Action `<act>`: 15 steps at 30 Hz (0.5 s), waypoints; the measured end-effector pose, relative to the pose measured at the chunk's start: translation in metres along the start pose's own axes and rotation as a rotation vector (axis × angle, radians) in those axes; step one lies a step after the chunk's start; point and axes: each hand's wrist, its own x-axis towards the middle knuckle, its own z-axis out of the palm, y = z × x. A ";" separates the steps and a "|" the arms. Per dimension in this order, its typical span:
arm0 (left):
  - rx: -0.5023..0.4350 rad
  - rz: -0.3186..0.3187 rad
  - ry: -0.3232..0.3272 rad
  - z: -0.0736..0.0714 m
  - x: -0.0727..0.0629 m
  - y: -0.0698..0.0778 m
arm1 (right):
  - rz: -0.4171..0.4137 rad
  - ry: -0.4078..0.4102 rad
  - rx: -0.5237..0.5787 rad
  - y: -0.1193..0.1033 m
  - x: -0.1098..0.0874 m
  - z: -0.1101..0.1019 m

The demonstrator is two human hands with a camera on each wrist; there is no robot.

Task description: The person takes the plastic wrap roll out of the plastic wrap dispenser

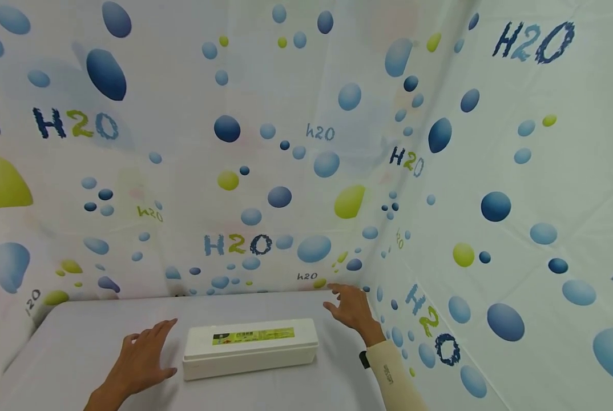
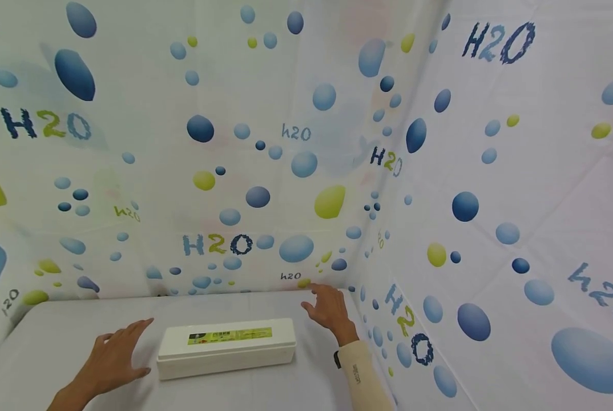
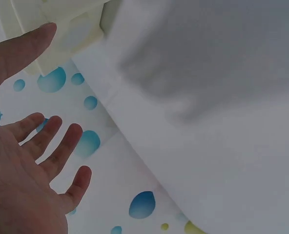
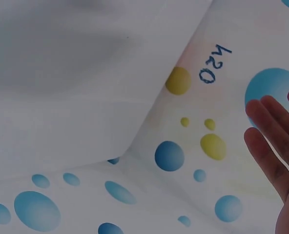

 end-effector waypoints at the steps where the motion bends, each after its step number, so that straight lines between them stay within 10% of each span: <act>1: -0.006 -0.007 -0.021 0.002 0.000 0.000 | 0.004 -0.005 0.002 0.001 0.000 0.001; 15: -0.125 -0.065 -0.089 0.033 -0.009 -0.007 | 0.008 -0.025 -0.002 0.000 -0.001 0.004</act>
